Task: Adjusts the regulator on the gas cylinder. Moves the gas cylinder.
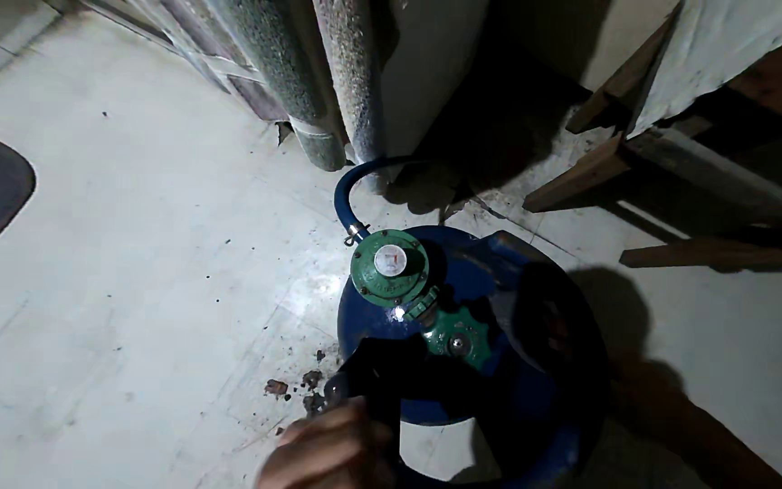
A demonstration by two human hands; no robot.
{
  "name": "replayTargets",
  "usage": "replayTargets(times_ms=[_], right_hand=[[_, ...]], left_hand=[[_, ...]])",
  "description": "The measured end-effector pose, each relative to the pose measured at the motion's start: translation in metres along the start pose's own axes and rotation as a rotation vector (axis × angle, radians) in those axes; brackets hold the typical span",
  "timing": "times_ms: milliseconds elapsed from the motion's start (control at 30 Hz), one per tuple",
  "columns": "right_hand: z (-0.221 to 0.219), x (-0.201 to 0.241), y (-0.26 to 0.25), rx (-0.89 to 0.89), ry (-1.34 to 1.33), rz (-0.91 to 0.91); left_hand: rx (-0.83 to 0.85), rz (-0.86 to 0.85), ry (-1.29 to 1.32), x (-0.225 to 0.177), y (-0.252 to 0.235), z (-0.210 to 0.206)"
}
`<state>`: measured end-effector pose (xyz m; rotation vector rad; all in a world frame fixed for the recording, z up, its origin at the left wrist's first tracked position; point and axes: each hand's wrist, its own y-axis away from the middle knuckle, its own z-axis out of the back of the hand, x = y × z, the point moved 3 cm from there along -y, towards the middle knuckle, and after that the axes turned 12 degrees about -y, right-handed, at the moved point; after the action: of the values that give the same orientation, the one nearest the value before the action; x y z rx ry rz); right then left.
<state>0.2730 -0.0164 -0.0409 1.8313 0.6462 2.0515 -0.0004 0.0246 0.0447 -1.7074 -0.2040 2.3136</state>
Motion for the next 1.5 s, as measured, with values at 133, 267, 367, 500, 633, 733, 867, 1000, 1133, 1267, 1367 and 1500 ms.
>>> replayTargets(times_ms=[133,267,367,500,633,733,867,1000,1133,1267,1367,1500], right_hand=[[-0.017,-0.022,-0.055,0.062,0.219,0.574],[-0.045,0.015,-0.063,-0.13,0.505,0.833],[-0.061,0.033,-0.07,-0.066,0.743,0.5],[-0.062,0.041,-0.074,0.142,0.941,-0.028],[-0.062,0.046,-0.071,0.105,1.039,-0.217],[-0.063,0.049,-0.07,0.106,1.093,-0.294],[-0.066,0.052,-0.064,0.029,1.091,-0.247],[-0.063,0.048,-0.055,-0.081,1.012,0.062],[-0.067,0.058,-0.048,-0.04,1.107,0.059],[-0.066,0.056,-0.05,-0.031,1.143,0.047],[-0.073,0.066,-0.053,0.047,1.187,-0.19],[-0.077,0.065,-0.055,-0.022,1.179,-0.296]], left_hand=[[0.082,0.035,-0.349,0.006,0.012,-0.033],[0.106,0.011,-0.655,0.002,0.012,-0.045],[0.099,-0.004,-0.704,0.001,0.011,-0.046],[0.058,0.021,-0.716,0.0,0.011,-0.048],[0.035,0.042,-0.738,0.0,0.01,-0.052],[0.022,0.047,-0.769,0.0,0.01,-0.054],[0.022,0.071,-0.809,0.001,0.01,-0.056],[0.03,0.08,-0.854,0.0,0.007,-0.057],[0.045,0.081,-0.875,0.0,0.007,-0.058],[0.026,0.079,-0.866,0.0,0.008,-0.058],[0.007,0.061,-0.869,0.001,0.008,-0.058],[0.007,0.036,-0.902,0.001,0.008,-0.058]])
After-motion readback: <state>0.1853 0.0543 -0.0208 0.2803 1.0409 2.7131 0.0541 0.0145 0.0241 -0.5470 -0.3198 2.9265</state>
